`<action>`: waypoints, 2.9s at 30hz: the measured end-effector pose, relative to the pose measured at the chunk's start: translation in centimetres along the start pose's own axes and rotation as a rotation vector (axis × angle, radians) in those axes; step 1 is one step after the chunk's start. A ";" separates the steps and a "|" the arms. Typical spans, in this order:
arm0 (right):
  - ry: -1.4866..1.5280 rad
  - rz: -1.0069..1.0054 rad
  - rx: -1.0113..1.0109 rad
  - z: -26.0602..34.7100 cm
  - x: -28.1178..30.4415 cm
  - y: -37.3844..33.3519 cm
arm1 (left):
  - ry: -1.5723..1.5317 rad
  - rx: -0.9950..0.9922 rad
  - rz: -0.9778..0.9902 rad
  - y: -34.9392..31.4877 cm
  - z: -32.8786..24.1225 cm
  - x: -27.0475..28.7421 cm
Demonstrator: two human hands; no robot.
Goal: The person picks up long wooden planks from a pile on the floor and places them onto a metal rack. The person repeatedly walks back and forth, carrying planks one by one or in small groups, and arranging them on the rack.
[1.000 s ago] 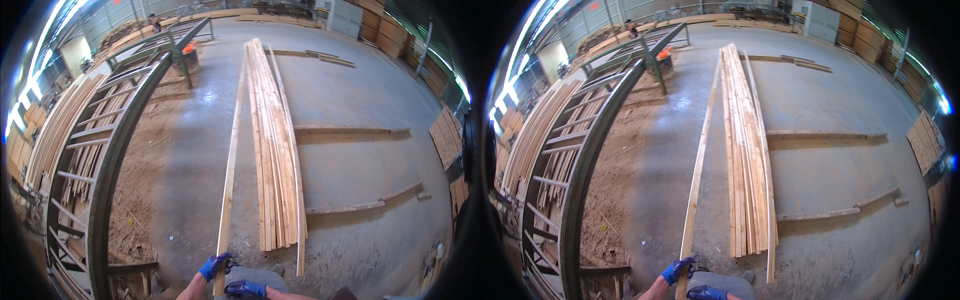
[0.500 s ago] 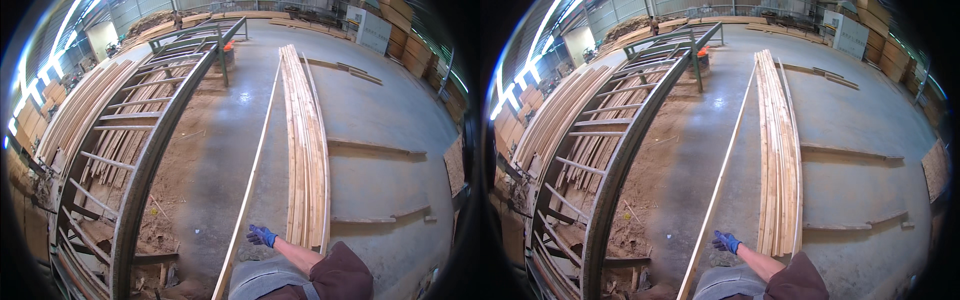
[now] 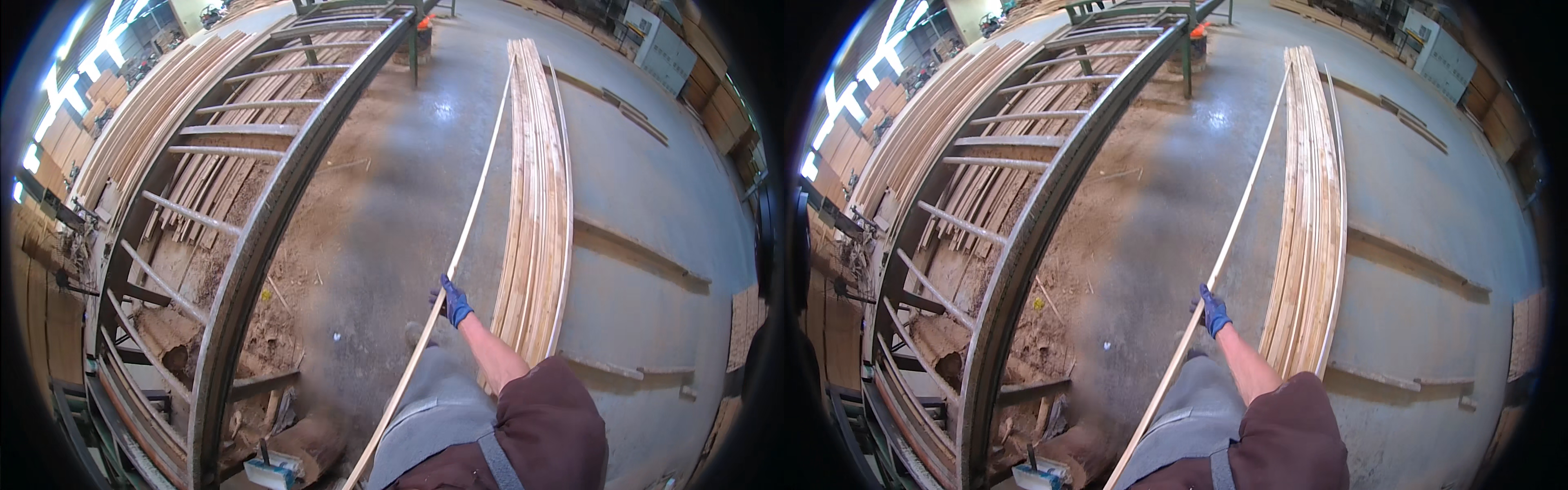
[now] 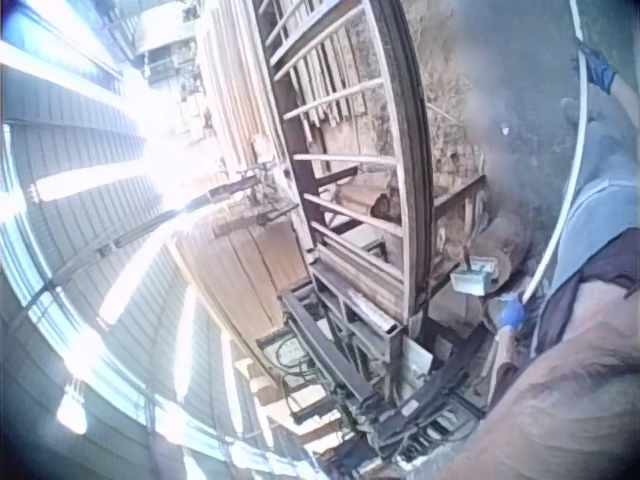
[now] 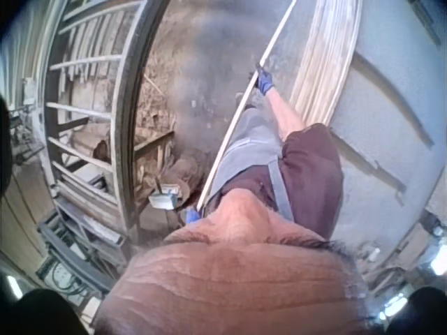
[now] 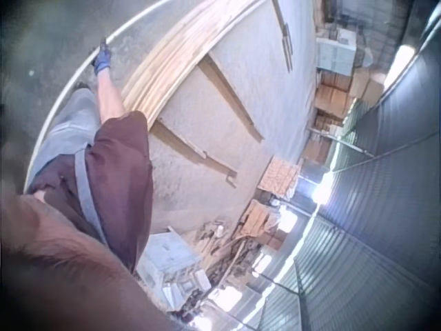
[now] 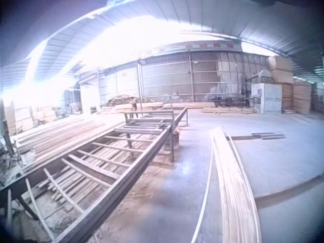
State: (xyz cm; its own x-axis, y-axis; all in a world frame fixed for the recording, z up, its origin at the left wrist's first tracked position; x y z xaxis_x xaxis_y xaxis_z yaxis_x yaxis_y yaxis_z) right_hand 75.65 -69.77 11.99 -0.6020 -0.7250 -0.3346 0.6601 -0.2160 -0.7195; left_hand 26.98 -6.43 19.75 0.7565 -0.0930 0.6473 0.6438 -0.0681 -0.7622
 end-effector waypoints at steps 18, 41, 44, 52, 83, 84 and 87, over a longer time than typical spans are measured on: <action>0.035 -0.045 -0.187 -1.4 0.4 6.8 | -0.312 0.394 0.132 3.4 -1.5 7.7; -0.043 0.030 0.039 0.6 -10.2 -1.7 | -0.555 0.453 0.028 2.5 0.8 0.2; -0.041 0.133 0.089 1.8 -11.5 -0.4 | -0.564 0.467 0.015 2.6 1.1 -0.5; -0.045 0.273 0.224 3.6 -18.1 -8.6 | -0.627 0.548 -0.052 2.3 0.8 -1.0; -0.254 0.447 -0.189 -9.3 -26.6 -12.1 | -0.708 0.676 0.096 -8.1 -0.9 -10.6; -0.270 0.444 -0.191 -9.9 -27.0 -12.8 | -0.715 0.682 0.102 -8.6 -1.0 -11.0; -0.266 0.448 -0.194 -11.7 -27.7 -13.5 | -0.724 0.699 0.118 -9.8 -1.2 -11.5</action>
State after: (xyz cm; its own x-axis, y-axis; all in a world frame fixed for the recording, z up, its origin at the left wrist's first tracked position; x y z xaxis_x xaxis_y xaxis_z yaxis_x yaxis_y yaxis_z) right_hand 78.13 -39.18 23.89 -0.1302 -0.8639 -0.4865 0.7158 0.2577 -0.6491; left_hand 11.82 -5.87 19.81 0.5581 0.5786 0.5948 0.3079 0.5212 -0.7960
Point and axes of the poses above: each hand's wrist, its own y-axis towards the middle knuckle, its own x-axis out of the back of the hand, z = x × y, the point moved 8 cm from there along y, towards the middle knuckle, and after that the axes turned 5 degrees about z, right-handed, at the moved point
